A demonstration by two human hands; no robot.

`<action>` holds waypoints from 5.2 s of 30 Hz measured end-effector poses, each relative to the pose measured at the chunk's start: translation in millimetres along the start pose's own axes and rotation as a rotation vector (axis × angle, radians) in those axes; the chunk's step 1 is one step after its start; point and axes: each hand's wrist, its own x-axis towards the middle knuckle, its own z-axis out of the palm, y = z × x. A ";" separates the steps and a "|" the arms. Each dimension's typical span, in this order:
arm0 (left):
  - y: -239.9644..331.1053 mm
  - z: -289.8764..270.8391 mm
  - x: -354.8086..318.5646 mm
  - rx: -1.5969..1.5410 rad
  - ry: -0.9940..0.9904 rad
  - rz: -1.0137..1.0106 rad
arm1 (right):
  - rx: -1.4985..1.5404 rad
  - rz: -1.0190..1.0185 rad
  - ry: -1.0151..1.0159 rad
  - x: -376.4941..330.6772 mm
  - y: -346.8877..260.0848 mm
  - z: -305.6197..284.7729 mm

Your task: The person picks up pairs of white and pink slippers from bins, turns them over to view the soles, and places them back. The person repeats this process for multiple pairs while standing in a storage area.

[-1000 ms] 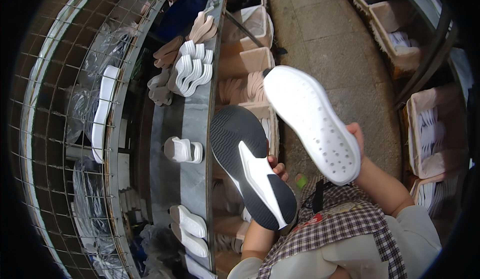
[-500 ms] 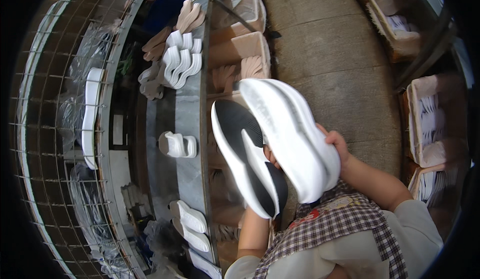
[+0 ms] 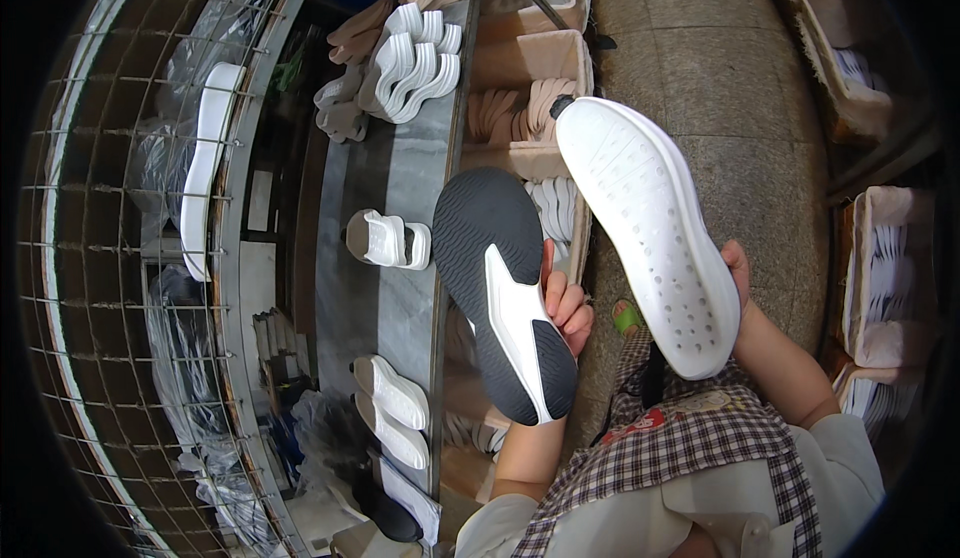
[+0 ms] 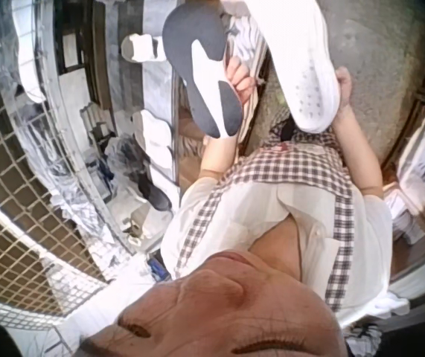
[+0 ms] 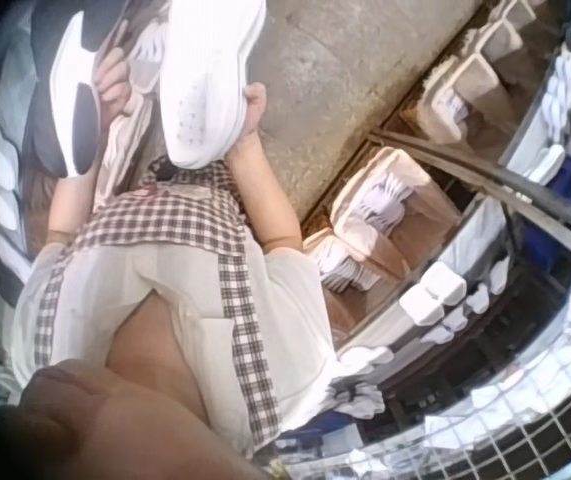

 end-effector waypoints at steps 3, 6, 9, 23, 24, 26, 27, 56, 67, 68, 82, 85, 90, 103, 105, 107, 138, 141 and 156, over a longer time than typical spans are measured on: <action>-5.7 2.9 -1.2 0.145 0.106 0.105 | -0.274 -0.069 0.067 9.8 8.9 2.8; -8.8 5.2 -2.8 0.747 0.686 0.067 | -0.680 -0.056 0.105 22.9 28.6 7.4; 1.8 9.5 -4.3 0.765 0.624 -0.061 | -0.685 0.057 0.135 33.0 41.5 10.9; 182.0 0.1 -19.4 1.291 1.086 0.743 | -0.637 0.398 0.304 81.9 31.3 -34.6; 224.5 -7.2 -14.9 1.255 1.190 0.732 | -0.608 0.378 0.263 80.3 29.9 -39.7; 293.2 -27.3 -4.9 1.062 1.247 0.542 | -0.598 0.351 0.262 77.0 28.1 -49.4; 315.8 -39.5 -2.4 0.997 1.170 0.456 | -0.583 0.337 0.251 75.3 27.7 -53.7; 19.2 20.4 -21.2 1.019 0.872 -0.112 | -0.993 0.396 0.171 100.8 2.4 -75.5; 101.9 -15.8 4.0 1.568 0.411 -0.784 | -0.753 0.995 0.001 67.2 -33.6 -140.0; 108.8 -28.0 5.3 1.380 0.271 -1.055 | -0.703 1.041 0.002 58.3 -33.7 -155.3; 21.5 -167.4 -250.4 0.962 0.786 -0.656 | -1.066 1.467 -0.036 41.1 26.9 -239.6; 40.1 -166.6 -314.3 0.960 1.042 -0.493 | -1.474 1.420 -0.047 83.1 62.3 -268.1; 113.3 -179.5 -386.6 0.992 1.373 0.216 | -1.349 0.145 0.581 103.4 115.3 -341.4; 338.7 -545.2 -446.1 2.743 1.141 0.191 | -1.499 0.620 1.088 -126.9 100.5 -543.5; 321.3 -584.7 -472.3 2.942 0.926 0.106 | -1.497 0.682 1.212 -138.0 93.7 -564.5; 314.1 -610.9 -486.5 2.961 0.827 -0.054 | -1.487 0.726 1.327 -140.0 91.1 -578.9; 374.5 -630.8 -303.2 2.400 1.111 -0.797 | -1.204 0.617 1.104 -82.3 136.7 -611.4; 361.0 -585.9 -293.9 2.428 1.247 -0.544 | -1.284 0.618 1.004 -67.6 131.6 -585.1; 10.1 -168.0 -304.8 2.210 0.065 -0.916 | -1.460 0.116 1.560 -315.6 55.8 -283.7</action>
